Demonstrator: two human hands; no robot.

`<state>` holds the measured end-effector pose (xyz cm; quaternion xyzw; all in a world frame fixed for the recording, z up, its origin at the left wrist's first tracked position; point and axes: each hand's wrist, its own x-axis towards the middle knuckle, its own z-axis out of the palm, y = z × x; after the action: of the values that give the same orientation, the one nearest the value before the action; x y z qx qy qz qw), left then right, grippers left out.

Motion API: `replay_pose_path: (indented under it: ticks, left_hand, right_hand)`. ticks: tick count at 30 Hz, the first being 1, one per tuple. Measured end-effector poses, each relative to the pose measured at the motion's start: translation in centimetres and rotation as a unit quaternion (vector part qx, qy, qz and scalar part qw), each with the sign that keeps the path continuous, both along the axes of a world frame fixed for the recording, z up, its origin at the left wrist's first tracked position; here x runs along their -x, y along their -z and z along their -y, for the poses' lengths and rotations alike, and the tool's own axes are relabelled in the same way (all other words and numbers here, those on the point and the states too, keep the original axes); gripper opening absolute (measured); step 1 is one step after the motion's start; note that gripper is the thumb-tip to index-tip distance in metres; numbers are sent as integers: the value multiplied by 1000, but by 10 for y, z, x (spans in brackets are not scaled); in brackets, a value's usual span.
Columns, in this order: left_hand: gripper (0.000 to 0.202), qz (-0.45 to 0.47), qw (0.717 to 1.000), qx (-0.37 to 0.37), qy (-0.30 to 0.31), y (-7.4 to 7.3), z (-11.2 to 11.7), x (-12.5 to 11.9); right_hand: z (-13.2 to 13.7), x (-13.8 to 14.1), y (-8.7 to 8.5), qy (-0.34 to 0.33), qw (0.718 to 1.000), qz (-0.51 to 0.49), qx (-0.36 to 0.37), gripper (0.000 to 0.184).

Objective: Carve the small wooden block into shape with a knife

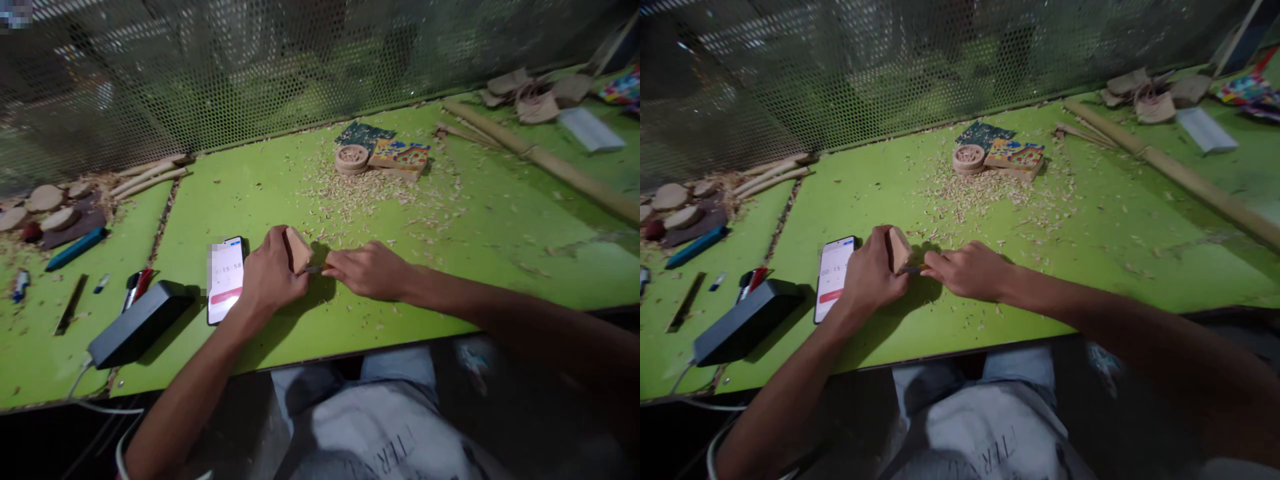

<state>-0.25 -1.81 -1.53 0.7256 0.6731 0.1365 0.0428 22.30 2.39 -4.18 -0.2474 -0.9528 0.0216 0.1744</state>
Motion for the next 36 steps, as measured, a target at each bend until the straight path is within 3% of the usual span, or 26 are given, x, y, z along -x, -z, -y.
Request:
replay_pose_path:
  ticks: [19, 28, 30, 33, 36]
  left_hand:
    - [62, -9, 1000, -3, 7, -7, 4, -6]
    - [61, -6, 1000, -10, -8, -12, 0, -5]
    - [60, -1, 1000, -5, -9, -13, 3, -4]
    - [59, 6, 1000, 3, -15, -13, 6, 0]
    - [60, -3, 1000, 3, -22, -11, 6, 2]
  right_hand:
    - [-5, -1, -7, 49, 999, 10, -3, 53]
    - [-14, -3, -1, 56, 998, -16, 26, 55]
    - [-31, -13, -2, 95, 993, -46, 50, 56]
    - [-64, -36, -5, 222, 966, -126, 39, 55]
    - [-77, -45, -4, 230, 964, -130, 25, 51]
